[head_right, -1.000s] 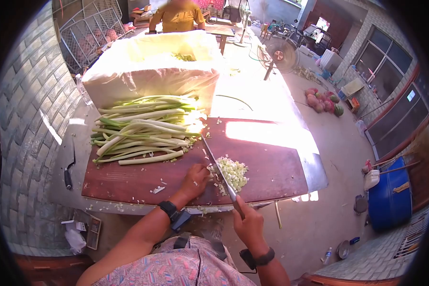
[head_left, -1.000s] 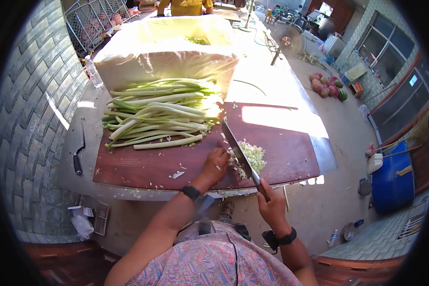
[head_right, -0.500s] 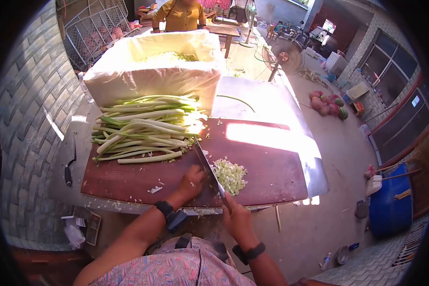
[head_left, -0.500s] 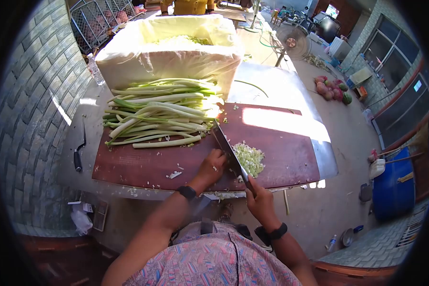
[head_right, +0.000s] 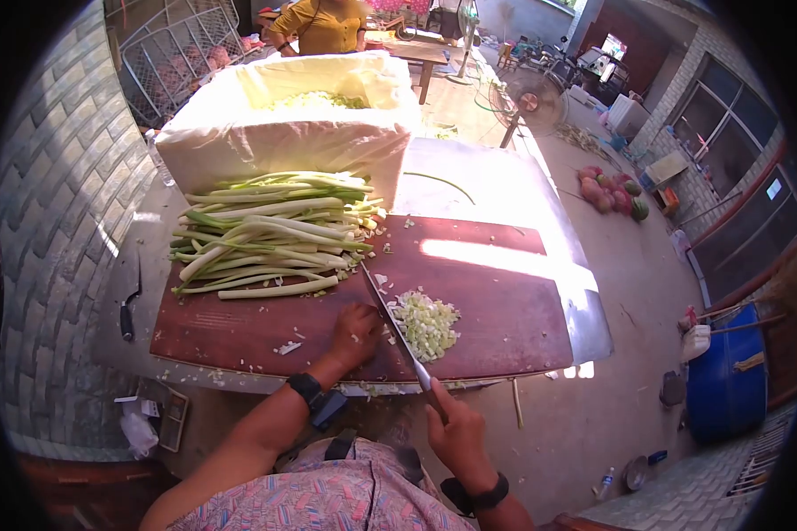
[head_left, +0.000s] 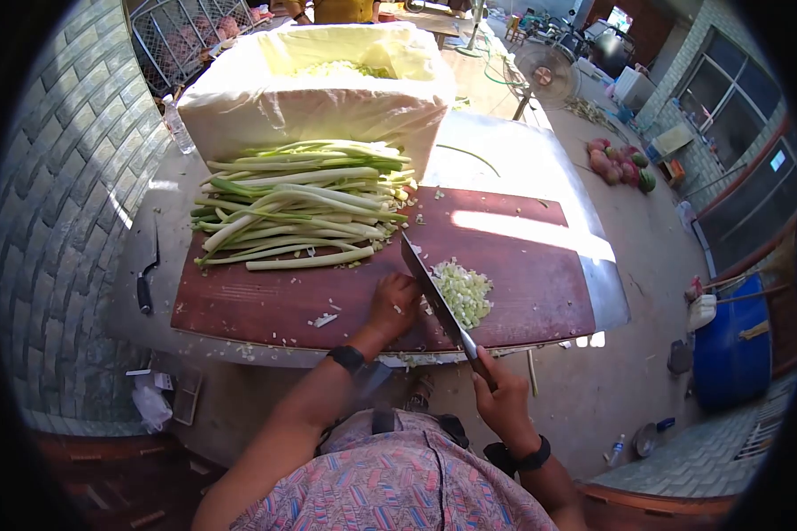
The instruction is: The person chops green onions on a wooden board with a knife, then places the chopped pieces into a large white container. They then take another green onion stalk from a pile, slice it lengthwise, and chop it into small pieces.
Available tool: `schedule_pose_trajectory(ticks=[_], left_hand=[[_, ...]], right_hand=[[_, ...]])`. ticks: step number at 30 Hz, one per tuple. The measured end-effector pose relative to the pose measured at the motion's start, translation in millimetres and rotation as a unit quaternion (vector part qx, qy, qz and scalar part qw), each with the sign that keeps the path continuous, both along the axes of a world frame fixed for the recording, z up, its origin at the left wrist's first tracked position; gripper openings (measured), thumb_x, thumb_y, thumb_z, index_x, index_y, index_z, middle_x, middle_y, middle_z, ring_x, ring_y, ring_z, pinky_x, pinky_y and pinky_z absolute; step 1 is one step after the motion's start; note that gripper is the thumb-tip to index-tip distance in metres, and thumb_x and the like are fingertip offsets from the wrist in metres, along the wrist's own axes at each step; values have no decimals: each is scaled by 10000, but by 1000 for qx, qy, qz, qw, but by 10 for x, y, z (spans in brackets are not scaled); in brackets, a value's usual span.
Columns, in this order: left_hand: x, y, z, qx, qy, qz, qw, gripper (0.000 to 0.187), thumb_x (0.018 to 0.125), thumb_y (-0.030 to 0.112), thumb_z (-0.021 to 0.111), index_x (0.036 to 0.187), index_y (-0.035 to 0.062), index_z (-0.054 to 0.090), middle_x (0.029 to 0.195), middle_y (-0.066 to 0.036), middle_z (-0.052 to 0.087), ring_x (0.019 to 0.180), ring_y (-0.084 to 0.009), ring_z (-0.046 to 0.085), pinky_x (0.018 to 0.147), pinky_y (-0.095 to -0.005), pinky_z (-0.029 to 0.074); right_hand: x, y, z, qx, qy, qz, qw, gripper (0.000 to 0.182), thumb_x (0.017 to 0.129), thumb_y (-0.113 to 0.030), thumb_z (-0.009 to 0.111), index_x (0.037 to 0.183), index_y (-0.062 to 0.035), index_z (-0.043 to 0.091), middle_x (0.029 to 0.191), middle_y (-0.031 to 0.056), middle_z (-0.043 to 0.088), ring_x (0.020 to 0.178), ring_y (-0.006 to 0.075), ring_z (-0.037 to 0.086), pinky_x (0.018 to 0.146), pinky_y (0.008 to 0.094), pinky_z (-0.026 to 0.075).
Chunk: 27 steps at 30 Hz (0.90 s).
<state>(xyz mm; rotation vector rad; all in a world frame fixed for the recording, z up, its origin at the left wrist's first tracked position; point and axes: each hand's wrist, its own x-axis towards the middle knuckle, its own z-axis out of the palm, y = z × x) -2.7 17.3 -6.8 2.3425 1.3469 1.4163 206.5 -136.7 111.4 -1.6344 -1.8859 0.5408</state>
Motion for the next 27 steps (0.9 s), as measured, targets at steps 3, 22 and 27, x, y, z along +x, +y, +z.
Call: schedule_pose_trajectory(ticks=[3,22,27], left_hand=[[7,9,-18,-14,-16,2,1000,105,690,16,638,781,57,603,849,-117,601,836,-324,571,735,-413,470],[-71,-80,112,-16,4,-14,1000,110,721,25,646,814,44,590,932,-125,586,890,-343,557,760,-414,478],[-100,-63,43,-49,6,-7,999,127,712,11,645,822,56,600,927,-112,592,889,-331,565,767,-417,483]], right_hand=[[4,-22,50,-5,-10,8,1000,486,819,-61,664,1296,-95,578,866,215,675,749,348,683,654,376,522],[-166,319,-214,-51,44,-36,997,478,830,-78,658,1300,-102,574,903,245,673,828,380,683,711,387,528],[-135,155,-42,-53,-4,-35,998,488,827,-77,661,1305,-106,569,911,248,669,827,380,682,705,388,530]])
